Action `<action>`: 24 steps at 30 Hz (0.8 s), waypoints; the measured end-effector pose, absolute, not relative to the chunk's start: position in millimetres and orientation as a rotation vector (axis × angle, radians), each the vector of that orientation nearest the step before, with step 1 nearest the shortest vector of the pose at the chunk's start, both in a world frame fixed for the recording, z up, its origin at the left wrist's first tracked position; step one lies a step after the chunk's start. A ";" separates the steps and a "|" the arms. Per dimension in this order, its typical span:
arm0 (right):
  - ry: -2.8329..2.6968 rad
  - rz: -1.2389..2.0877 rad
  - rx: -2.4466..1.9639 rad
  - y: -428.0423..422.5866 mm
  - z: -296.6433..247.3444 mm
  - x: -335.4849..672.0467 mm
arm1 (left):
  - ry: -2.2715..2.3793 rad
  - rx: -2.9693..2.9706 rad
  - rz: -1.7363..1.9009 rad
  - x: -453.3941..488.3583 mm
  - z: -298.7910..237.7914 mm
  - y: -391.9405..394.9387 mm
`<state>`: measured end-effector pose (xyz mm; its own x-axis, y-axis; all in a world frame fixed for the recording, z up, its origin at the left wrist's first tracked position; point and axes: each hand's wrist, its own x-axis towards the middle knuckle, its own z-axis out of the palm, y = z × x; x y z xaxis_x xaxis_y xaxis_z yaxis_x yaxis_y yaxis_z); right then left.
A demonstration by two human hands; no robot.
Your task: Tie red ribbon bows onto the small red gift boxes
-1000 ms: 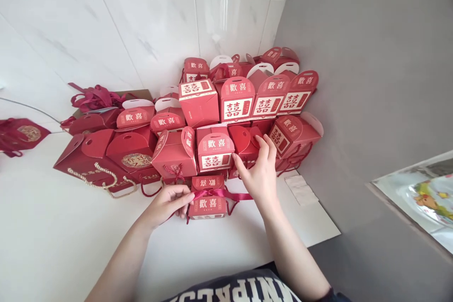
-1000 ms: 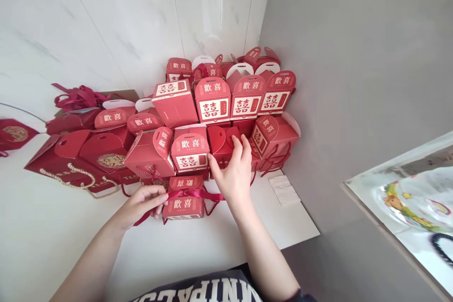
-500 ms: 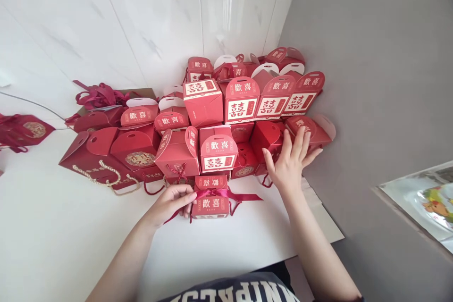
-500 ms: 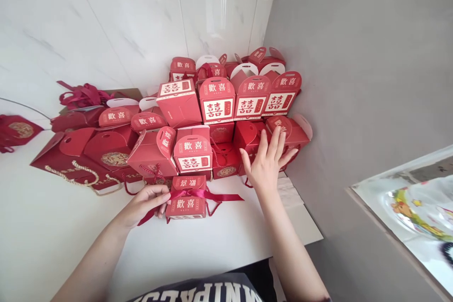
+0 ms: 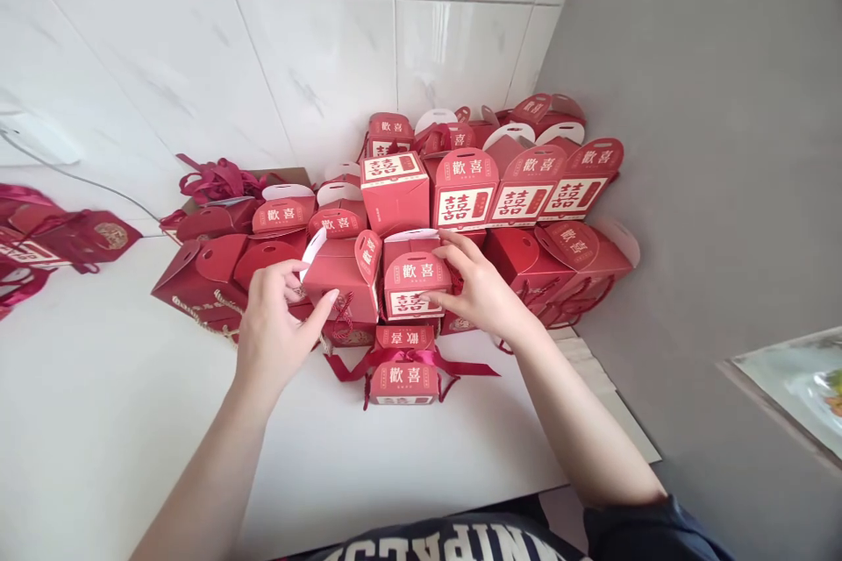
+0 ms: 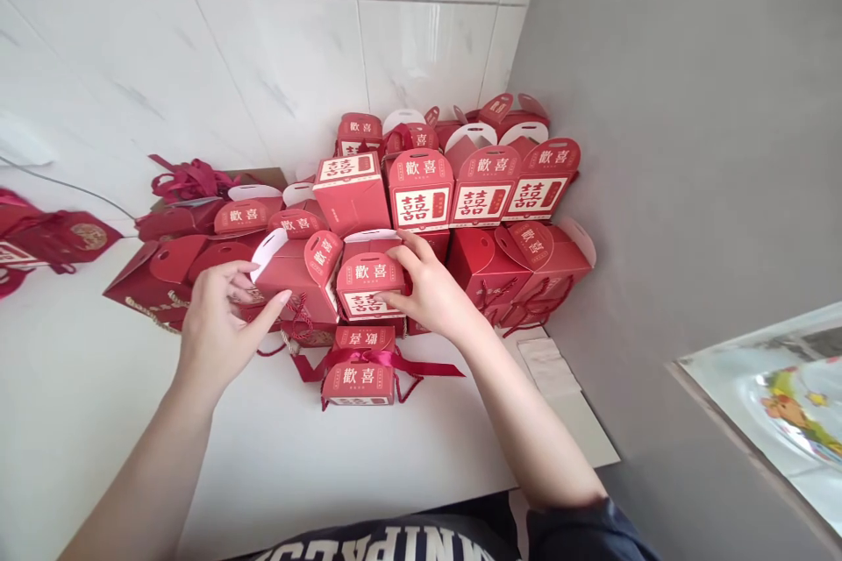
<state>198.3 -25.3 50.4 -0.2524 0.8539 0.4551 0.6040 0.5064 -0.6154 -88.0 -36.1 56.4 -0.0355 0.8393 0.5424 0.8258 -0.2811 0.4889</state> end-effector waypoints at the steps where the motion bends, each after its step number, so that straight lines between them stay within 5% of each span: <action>1: -1.942 0.453 -1.198 -23.4 47.4 198.8 | 1.892 2.214 1.257 -89.0 55.3 -35.3; 11: -1.568 0.829 -1.176 -48.2 52.8 213.1 | 1.717 2.310 1.018 -100.5 44.5 -36.5; 20: -1.885 -0.320 -1.575 -64.9 56.0 249.8 | 1.874 2.307 1.216 -91.3 30.1 -37.2; 24: -1.848 -0.445 -1.659 -67.4 47.4 243.2 | 1.957 2.235 1.372 -87.4 33.2 -45.1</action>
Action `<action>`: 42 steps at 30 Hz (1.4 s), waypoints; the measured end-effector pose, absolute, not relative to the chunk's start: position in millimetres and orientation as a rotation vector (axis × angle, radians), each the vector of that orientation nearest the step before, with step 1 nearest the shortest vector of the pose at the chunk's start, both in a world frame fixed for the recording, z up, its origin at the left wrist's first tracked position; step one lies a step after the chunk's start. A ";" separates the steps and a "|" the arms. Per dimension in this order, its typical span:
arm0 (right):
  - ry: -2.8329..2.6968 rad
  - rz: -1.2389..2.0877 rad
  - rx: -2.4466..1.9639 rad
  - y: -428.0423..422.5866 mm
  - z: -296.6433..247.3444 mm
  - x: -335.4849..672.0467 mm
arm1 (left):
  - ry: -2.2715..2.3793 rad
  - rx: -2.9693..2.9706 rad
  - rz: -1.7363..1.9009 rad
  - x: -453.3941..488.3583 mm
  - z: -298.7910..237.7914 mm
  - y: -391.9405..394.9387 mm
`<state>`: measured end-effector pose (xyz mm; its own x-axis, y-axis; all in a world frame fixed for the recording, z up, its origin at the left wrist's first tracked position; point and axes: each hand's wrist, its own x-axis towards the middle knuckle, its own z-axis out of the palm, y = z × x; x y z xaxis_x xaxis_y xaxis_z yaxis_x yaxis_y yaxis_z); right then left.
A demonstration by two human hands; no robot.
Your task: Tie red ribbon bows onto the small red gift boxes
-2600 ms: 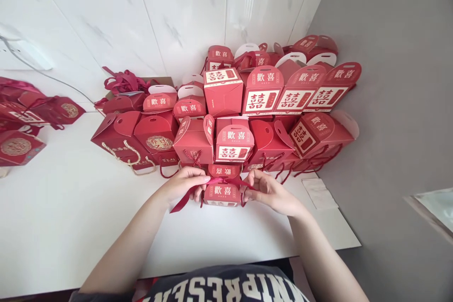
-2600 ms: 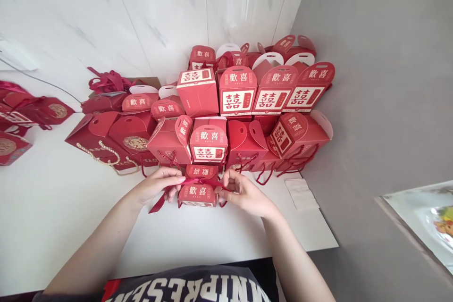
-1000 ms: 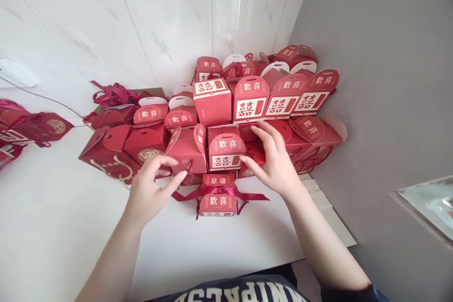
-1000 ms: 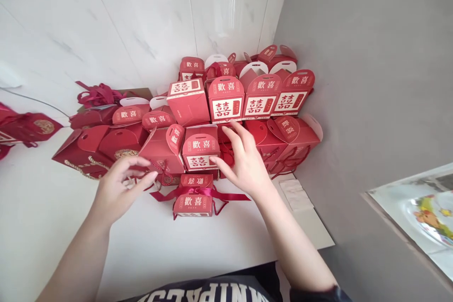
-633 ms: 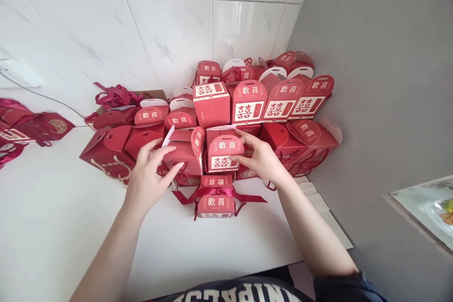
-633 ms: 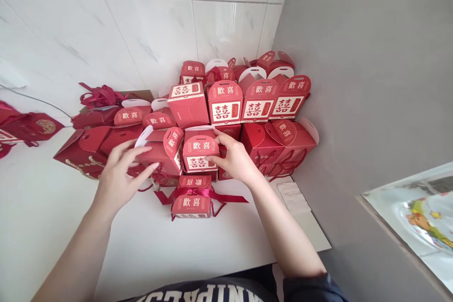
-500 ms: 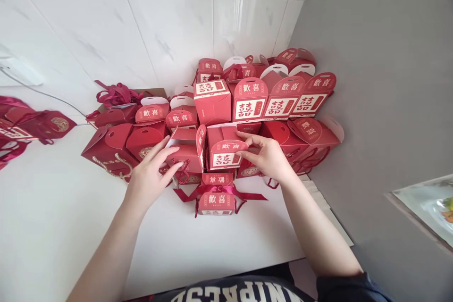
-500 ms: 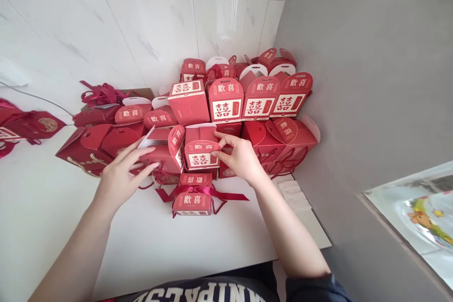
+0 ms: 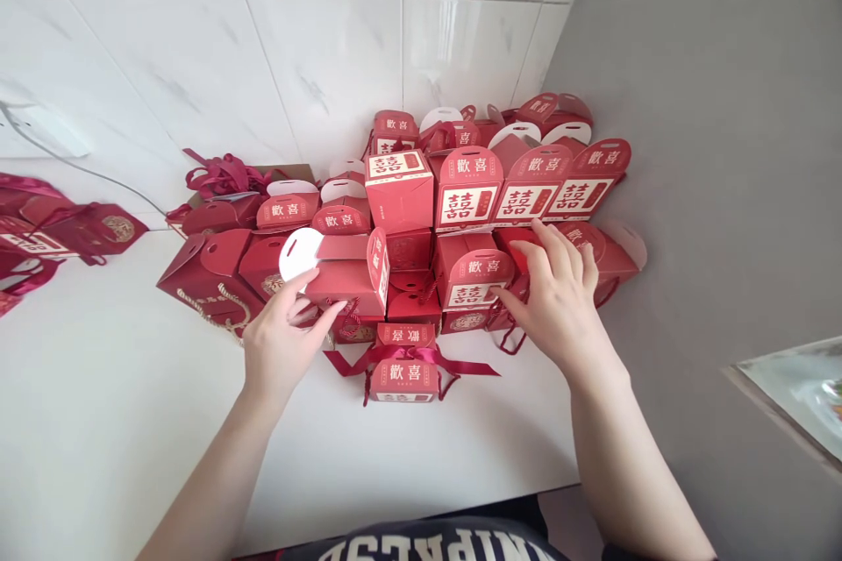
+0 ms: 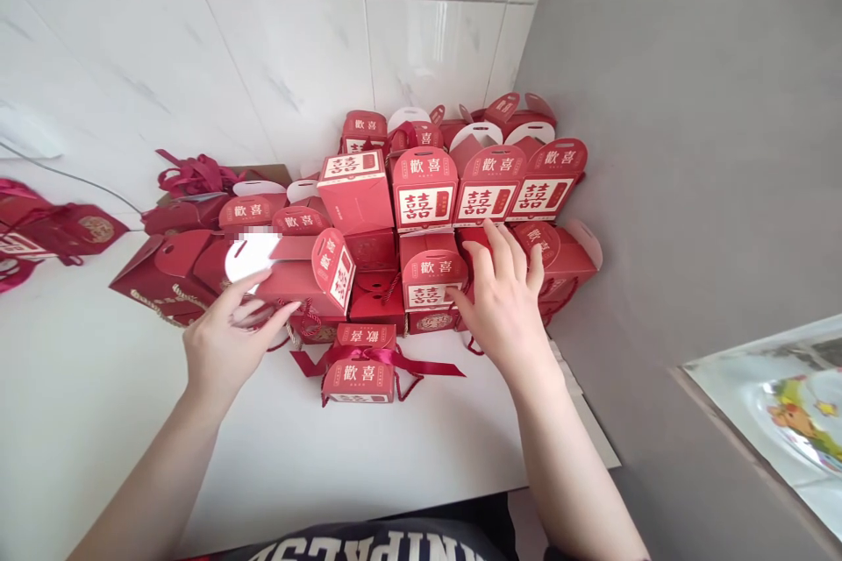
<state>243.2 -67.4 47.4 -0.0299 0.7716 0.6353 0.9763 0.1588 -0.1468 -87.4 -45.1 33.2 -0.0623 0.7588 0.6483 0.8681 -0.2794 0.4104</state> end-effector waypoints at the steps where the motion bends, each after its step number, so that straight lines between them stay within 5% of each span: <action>1: -1.842 -0.450 -1.647 -70.3 48.4 241.2 | -1.803 -2.023 -1.289 -86.2 35.9 -47.9; 8: -1.767 -0.488 -1.482 -87.3 67.3 225.8 | -1.750 -2.112 -1.312 -52.2 45.5 -58.0; 18: -1.854 -0.359 -1.310 -97.1 64.1 197.6 | -1.605 -2.387 -0.669 -10.8 37.2 -51.6; 24: -1.869 -0.324 -1.251 -92.5 60.1 188.1 | -1.655 -1.718 -1.188 -97.4 48.6 -37.0; 31: -2.043 -0.275 -1.075 -87.6 65.5 157.7 | -1.915 -1.497 -1.681 -172.2 1.3 9.2; 42: -1.989 0.242 -1.281 -103.7 19.2 173.3 | -1.818 -1.651 -1.538 -152.8 3.4 -16.3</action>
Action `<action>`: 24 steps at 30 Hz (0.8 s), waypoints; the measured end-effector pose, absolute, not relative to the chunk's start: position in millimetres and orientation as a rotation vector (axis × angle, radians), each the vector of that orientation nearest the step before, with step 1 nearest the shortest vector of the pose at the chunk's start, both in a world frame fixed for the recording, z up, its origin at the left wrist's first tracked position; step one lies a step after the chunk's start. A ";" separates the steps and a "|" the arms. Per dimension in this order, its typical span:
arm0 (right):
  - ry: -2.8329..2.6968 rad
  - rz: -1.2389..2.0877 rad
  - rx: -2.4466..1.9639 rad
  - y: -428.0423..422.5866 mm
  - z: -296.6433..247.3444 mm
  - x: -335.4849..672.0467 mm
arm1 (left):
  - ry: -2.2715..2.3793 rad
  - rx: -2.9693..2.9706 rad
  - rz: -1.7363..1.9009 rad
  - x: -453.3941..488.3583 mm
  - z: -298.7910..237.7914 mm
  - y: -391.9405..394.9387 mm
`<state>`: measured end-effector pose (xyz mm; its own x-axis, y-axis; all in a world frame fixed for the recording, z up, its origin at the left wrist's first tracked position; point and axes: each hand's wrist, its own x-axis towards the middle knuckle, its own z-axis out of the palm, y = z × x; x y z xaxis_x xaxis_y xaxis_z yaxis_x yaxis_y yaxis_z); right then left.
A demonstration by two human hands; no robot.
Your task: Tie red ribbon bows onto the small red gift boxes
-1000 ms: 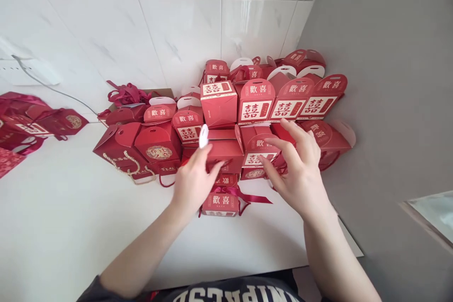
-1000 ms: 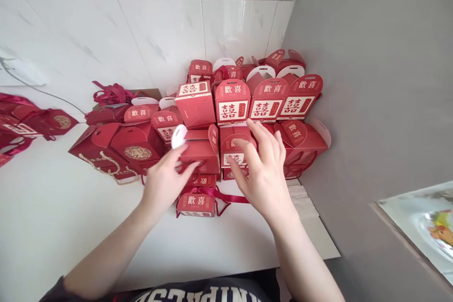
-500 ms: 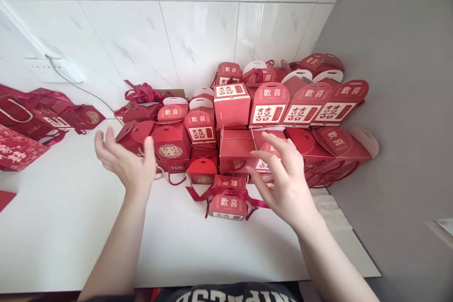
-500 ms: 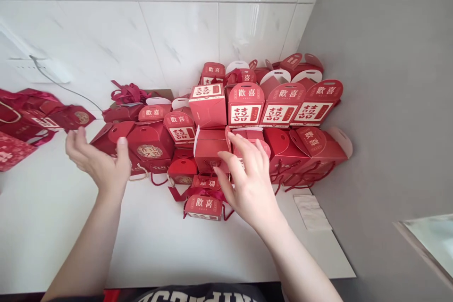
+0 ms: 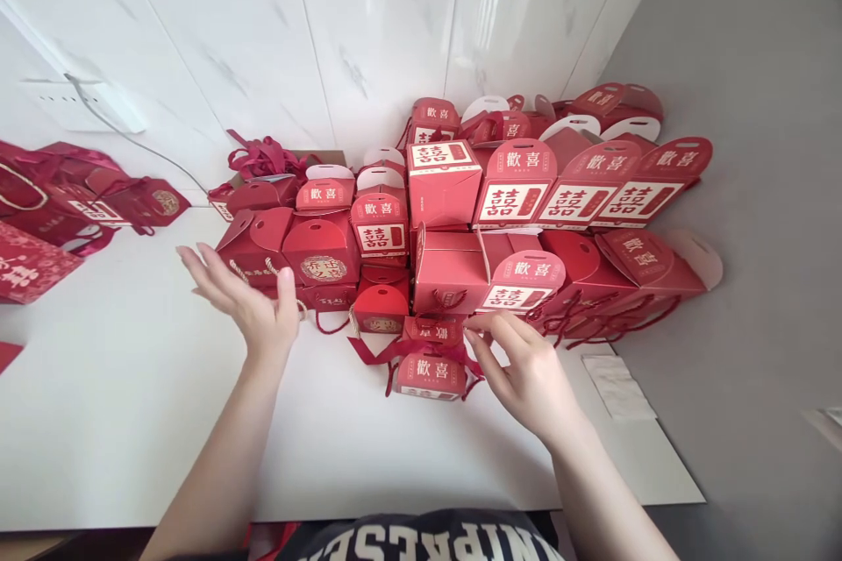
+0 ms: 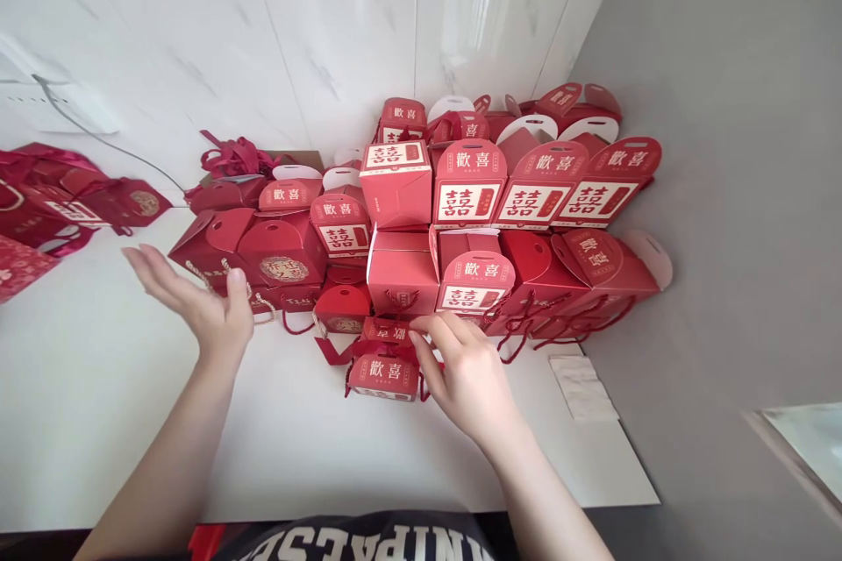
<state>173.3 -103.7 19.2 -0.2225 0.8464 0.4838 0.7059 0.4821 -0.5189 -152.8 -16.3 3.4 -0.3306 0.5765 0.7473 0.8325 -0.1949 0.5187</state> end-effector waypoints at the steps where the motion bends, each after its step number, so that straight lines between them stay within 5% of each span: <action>1: -1.966 0.295 -1.339 -106.6 12.2 176.2 | -1.730 -1.665 -1.520 -146.6 0.6 -24.5; 6: -1.822 0.514 -1.523 -112.7 -16.6 182.5 | -1.669 -2.278 -1.358 -110.5 -21.3 -62.0; 16: -1.422 1.332 -1.400 -98.6 -33.5 176.3 | -2.475 -3.127 -1.131 -74.3 -15.9 -67.1; 24: -1.809 0.928 -1.460 -90.1 -17.6 188.1 | -2.500 -3.097 -0.858 -76.9 8.2 -51.9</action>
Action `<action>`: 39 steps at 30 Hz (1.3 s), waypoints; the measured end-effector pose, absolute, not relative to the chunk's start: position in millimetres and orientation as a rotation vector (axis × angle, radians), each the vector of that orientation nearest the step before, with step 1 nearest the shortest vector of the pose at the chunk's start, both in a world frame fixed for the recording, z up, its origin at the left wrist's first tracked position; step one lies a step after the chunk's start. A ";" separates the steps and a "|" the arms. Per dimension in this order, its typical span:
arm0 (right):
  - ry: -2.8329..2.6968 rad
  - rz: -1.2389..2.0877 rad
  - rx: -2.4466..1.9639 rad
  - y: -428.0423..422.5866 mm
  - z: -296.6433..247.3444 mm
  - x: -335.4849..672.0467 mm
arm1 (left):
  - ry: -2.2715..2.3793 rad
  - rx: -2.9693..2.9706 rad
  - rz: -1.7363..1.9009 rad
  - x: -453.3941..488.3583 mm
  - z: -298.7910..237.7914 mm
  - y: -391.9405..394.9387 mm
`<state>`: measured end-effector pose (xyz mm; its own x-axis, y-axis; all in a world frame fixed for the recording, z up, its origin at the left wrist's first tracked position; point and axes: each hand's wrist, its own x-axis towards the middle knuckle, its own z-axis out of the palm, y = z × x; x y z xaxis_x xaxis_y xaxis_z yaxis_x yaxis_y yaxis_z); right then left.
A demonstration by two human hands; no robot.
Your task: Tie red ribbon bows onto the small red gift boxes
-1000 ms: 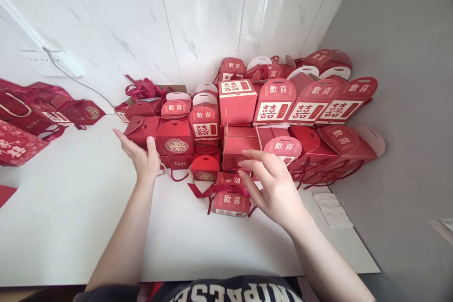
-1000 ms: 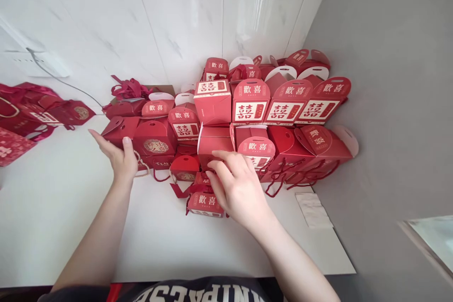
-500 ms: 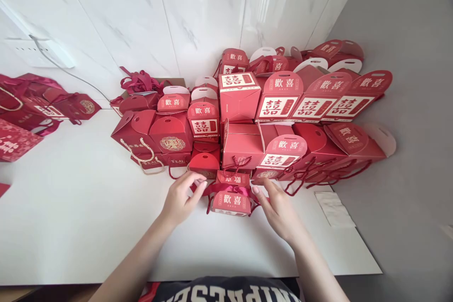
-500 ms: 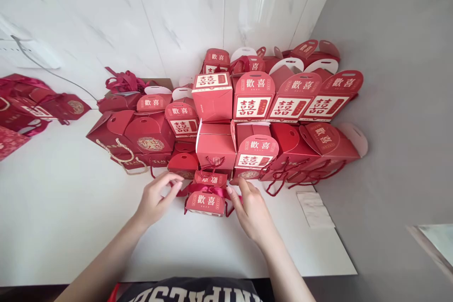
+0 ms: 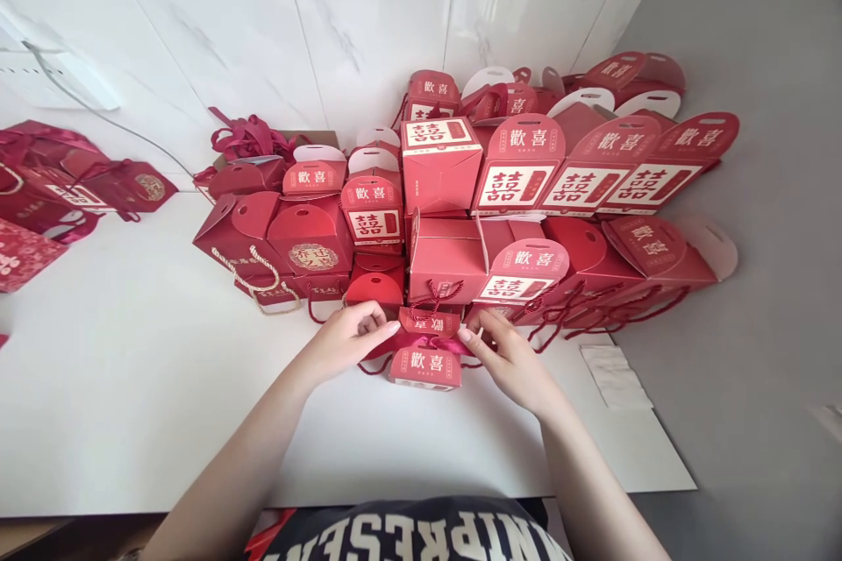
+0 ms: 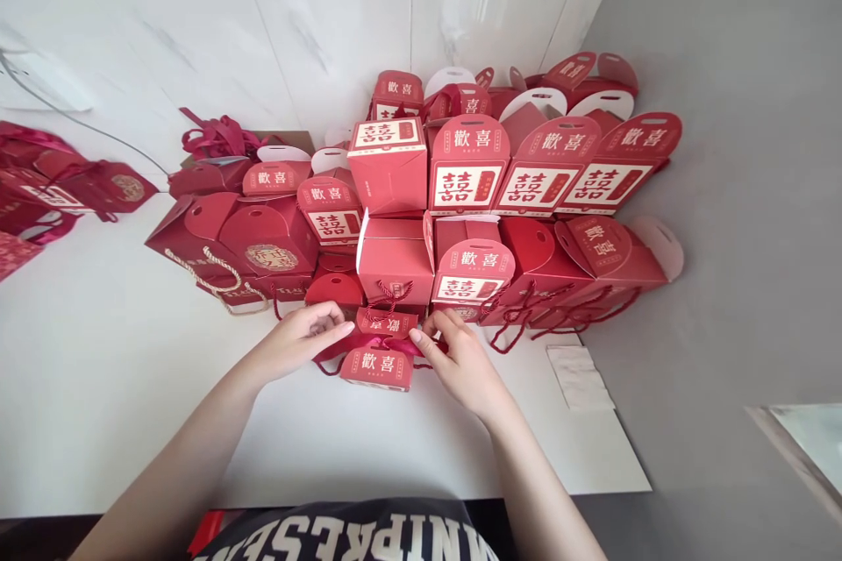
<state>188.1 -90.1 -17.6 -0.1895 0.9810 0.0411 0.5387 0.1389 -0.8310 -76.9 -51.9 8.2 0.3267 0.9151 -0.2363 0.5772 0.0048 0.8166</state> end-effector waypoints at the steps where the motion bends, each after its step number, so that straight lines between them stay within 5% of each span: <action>1: -1.848 0.898 -1.446 -89.7 -15.4 188.9 | 1.330 1.686 0.456 -76.6 9.9 -51.9; 15: -1.881 1.109 -1.182 -89.8 -12.2 183.1 | 1.179 1.658 0.226 -90.7 15.6 -52.4; 24: -1.864 1.248 -1.201 -86.2 -1.9 173.6 | 1.370 2.145 0.534 -85.0 33.1 -67.4; 39: -1.888 1.341 -1.107 -83.5 7.2 176.0 | 1.162 1.661 0.219 -75.9 22.6 -53.1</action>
<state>176.0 -83.5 7.2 -0.4970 0.8677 -0.0139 0.2991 0.1562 -0.9414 -75.9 -53.1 22.6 0.5117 0.7695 -0.3820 0.5782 0.0205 0.8157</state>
